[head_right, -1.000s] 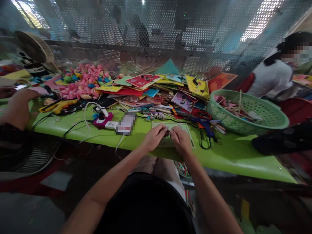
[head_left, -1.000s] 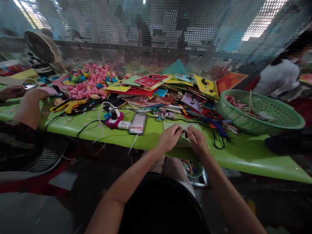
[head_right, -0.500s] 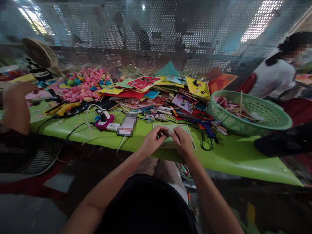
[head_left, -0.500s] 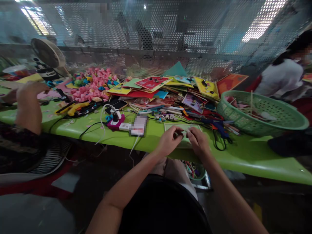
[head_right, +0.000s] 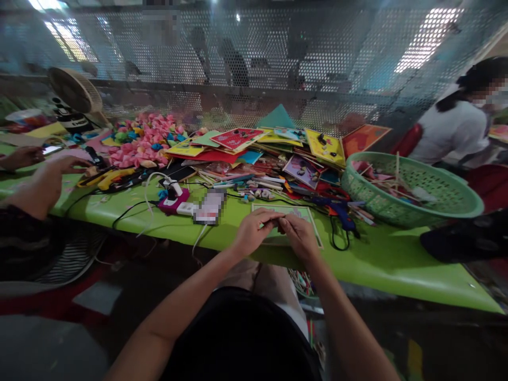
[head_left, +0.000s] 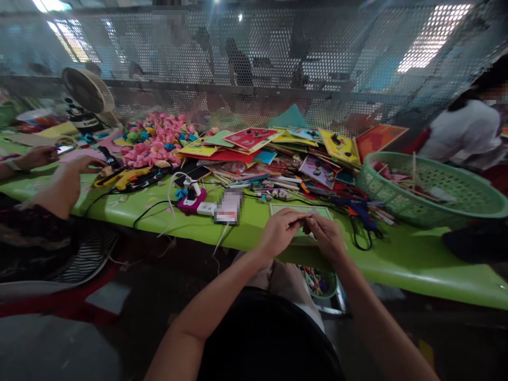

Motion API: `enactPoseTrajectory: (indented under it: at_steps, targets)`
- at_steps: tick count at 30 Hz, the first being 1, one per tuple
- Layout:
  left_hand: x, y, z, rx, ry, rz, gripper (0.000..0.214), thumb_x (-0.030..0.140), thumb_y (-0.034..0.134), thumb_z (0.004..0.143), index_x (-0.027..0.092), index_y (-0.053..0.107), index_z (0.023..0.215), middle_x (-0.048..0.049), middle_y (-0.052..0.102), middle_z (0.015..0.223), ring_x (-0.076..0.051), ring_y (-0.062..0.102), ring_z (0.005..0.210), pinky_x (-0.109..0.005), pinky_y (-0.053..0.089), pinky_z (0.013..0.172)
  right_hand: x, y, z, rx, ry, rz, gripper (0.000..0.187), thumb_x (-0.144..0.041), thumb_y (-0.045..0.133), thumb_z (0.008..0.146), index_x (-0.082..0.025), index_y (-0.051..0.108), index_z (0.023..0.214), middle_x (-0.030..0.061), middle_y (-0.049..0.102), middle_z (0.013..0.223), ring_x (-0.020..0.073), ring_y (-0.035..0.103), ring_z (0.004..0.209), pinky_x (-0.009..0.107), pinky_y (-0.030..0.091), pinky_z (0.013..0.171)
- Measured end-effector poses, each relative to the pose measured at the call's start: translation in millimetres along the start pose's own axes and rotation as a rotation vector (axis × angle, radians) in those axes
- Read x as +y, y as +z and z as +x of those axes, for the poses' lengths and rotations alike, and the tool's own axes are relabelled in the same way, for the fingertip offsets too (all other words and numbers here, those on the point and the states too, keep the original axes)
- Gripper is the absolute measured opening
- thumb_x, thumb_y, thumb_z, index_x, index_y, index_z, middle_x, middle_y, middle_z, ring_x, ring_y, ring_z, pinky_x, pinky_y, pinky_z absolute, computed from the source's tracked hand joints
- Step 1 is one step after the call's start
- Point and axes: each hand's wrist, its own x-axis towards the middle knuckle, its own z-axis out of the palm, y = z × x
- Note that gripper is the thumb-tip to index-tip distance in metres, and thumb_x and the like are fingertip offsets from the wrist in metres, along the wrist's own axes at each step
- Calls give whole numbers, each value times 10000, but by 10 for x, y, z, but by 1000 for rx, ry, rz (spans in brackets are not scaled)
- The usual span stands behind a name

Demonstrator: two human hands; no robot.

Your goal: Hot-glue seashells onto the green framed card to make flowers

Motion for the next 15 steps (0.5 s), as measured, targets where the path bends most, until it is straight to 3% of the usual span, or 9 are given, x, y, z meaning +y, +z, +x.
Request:
enactPoseTrajectory:
  at_steps: [4, 7, 10, 15]
  targets:
    - [-39, 40, -1, 47, -64, -117, 220, 177, 619, 933, 218, 774, 1083, -67, 754, 1049, -217, 674, 1026, -356, 527, 972, -1, 4, 2, 7, 38, 43, 563, -667, 475, 972, -236, 605, 634, -3, 555, 565, 159, 476, 525, 312, 391, 546]
    - [-58, 72, 12, 76, -186, -370, 162, 278, 698, 895, 184, 776, 1002, -48, 737, 899, -186, 670, 876, -333, 534, 876, 12, 2, -10, 4, 68, 76, 553, -644, 487, 978, -230, 631, 640, -13, 520, 540, 148, 452, 501, 303, 366, 513]
    - [-71, 108, 31, 73, -329, -626, 285, 386, 798, 802, 151, 765, 960, -20, 707, 785, -145, 639, 735, -311, 531, 778, 39, 9, -38, 0, 92, 111, 530, -620, 498, 981, -227, 636, 655, -13, 527, 548, 142, 443, 490, 294, 348, 479]
    - [-109, 120, 47, 91, -439, -745, 444, 472, 865, 704, 131, 754, 967, -50, 745, 859, -147, 678, 743, -337, 564, 794, 110, 40, -87, 53, 119, 152, 413, -561, 516, 981, -232, 657, 775, -20, 534, 567, 150, 479, 499, 286, 394, 466]
